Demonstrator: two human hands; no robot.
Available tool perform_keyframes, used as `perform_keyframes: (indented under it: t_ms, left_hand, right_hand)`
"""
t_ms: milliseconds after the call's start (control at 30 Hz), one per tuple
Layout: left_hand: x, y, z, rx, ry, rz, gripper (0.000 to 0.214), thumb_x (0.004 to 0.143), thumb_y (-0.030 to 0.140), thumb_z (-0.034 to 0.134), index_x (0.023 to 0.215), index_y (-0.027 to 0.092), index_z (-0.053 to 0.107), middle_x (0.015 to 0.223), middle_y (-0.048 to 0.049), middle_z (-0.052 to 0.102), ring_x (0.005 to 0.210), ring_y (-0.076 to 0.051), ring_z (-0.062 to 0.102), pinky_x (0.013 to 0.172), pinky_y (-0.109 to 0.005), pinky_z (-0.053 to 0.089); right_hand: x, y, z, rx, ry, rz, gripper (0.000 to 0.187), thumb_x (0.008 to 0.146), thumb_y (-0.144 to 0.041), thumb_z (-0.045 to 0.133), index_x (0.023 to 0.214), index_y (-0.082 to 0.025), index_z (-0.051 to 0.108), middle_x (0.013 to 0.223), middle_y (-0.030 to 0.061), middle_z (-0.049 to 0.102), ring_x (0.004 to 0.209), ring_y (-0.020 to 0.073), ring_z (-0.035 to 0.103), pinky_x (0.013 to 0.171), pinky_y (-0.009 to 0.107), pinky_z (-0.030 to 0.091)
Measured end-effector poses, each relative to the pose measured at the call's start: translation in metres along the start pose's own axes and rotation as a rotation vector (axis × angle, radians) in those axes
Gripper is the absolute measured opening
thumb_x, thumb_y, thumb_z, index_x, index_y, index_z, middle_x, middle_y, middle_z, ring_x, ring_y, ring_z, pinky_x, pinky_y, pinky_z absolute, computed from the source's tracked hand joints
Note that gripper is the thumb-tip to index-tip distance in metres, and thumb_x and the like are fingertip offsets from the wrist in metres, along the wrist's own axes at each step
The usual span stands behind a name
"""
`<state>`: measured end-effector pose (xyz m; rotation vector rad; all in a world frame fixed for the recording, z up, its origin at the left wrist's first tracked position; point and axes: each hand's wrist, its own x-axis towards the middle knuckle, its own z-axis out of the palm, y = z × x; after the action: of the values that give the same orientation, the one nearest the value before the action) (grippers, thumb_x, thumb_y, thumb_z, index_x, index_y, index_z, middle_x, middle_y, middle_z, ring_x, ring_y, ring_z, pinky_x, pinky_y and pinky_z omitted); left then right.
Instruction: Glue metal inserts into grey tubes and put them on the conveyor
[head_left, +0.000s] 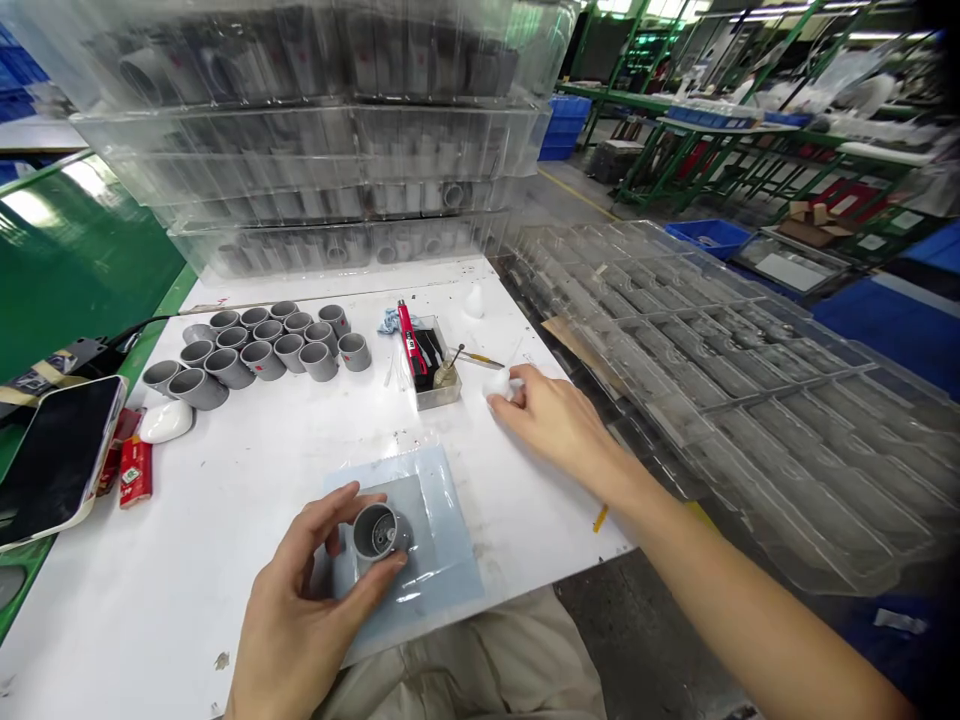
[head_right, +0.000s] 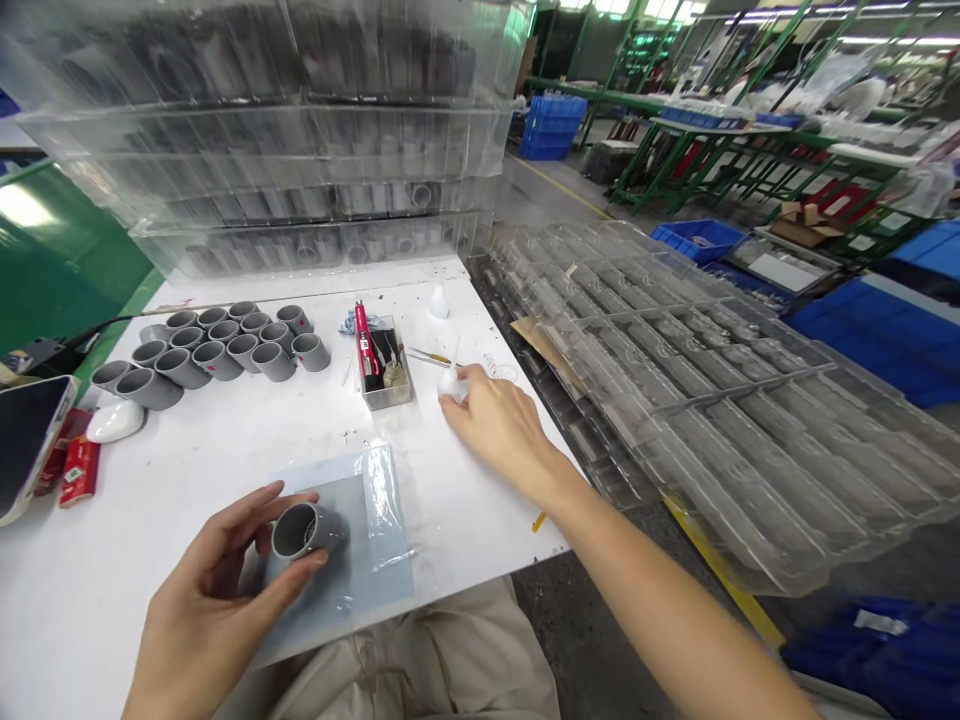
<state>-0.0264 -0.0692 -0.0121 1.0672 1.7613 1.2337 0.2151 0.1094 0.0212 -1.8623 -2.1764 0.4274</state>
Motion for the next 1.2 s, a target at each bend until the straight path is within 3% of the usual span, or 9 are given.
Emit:
perform_keyframes:
  t_ms: [133,267,467,567,700,867,1033,1100,1200]
  left_hand:
    - [0.000,-0.003,-0.001,0.026,-0.046,0.055,0.052,0.086,0.048,0.086,0.131,0.036,0.065,0.122,-0.0008,0.081,0.117,-0.027,0.068,0.100,-0.042,0.045]
    - [0.001,-0.006,-0.002,0.041,-0.061,0.099,0.048,0.090,0.044,0.083,0.133,0.035,0.064,0.124,-0.0017,0.080,0.116,-0.026,0.068,0.098,-0.042,0.046]
    - [0.001,-0.008,-0.001,0.023,-0.079,0.117,0.053,0.088,0.040,0.084,0.136,0.036,0.062,0.124,-0.0028,0.081,0.117,-0.027,0.071,0.097,-0.044,0.048]
    - [0.001,-0.007,-0.001,0.031,-0.075,0.111,0.055,0.089,0.040,0.083,0.139,0.037,0.060,0.124,-0.0017,0.081,0.119,-0.027,0.072,0.100,-0.044,0.049]
    - [0.001,-0.006,-0.001,0.038,-0.077,0.095,0.057,0.090,0.038,0.082,0.142,0.036,0.058,0.125,-0.0021,0.081,0.120,-0.028,0.071,0.103,-0.045,0.048]
    - [0.002,-0.011,-0.001,0.013,-0.090,0.121,0.066,0.088,0.031,0.084,0.146,0.039,0.054,0.126,0.0007,0.081,0.129,-0.026,0.068,0.106,-0.044,0.045]
    - [0.005,-0.015,-0.004,0.041,-0.107,0.162,0.072,0.087,0.028,0.086,0.150,0.041,0.052,0.127,0.0017,0.081,0.129,-0.025,0.069,0.105,-0.041,0.048]
    - [0.005,-0.014,-0.004,0.047,-0.112,0.183,0.072,0.088,0.028,0.086,0.150,0.040,0.052,0.126,0.0012,0.081,0.127,-0.025,0.070,0.105,-0.041,0.049]
    - [0.004,-0.011,-0.003,0.032,-0.077,0.159,0.069,0.088,0.028,0.085,0.149,0.037,0.054,0.126,-0.0006,0.081,0.127,-0.025,0.070,0.107,-0.041,0.049]
  right_hand:
    - [0.033,-0.008,0.006,-0.029,-0.015,-0.060,0.024,0.101,-0.034,0.058,0.092,-0.016,0.071,0.087,0.0143,0.076,0.083,0.0301,0.070,0.065,0.034,0.031]
    - [0.044,-0.010,0.007,0.017,-0.010,-0.087,0.023,0.099,-0.036,0.062,0.101,-0.015,0.072,0.085,0.0123,0.076,0.080,0.0277,0.069,0.064,0.033,0.032]
    - [0.019,-0.013,-0.006,0.201,0.091,-0.124,0.035,0.102,-0.039,0.057,0.129,-0.018,0.061,0.074,-0.0020,0.070,0.068,0.0185,0.065,0.068,0.029,0.042]
    - [0.013,-0.027,-0.007,0.370,0.109,-0.197,0.038,0.100,-0.045,0.062,0.128,-0.019,0.064,0.071,-0.0051,0.067,0.062,0.0152,0.061,0.067,0.027,0.044]
    - [0.021,-0.041,-0.009,0.454,0.148,-0.240,0.025,0.098,-0.040,0.066,0.103,-0.019,0.079,0.065,-0.0036,0.066,0.058,0.0138,0.057,0.063,0.029,0.042]
    - [0.020,-0.046,-0.027,0.456,0.393,-0.314,0.020,0.096,-0.035,0.072,0.096,-0.018,0.081,0.070,-0.0020,0.068,0.058,0.0122,0.057,0.060,0.029,0.042]
    - [-0.024,-0.061,-0.040,0.563,0.751,-0.410,0.008,0.096,-0.028,0.076,0.095,-0.022,0.081,0.072,-0.0018,0.069,0.060,0.0117,0.057,0.054,0.028,0.043]
    - [-0.049,-0.067,-0.037,0.609,0.697,-0.439,0.005,0.096,-0.024,0.076,0.097,-0.025,0.081,0.074,-0.0023,0.071,0.060,0.0117,0.058,0.052,0.028,0.043]
    - [-0.077,-0.071,-0.025,0.658,0.394,-0.524,0.011,0.097,-0.021,0.074,0.101,-0.030,0.077,0.079,-0.0035,0.075,0.062,0.0120,0.064,0.052,0.026,0.049]
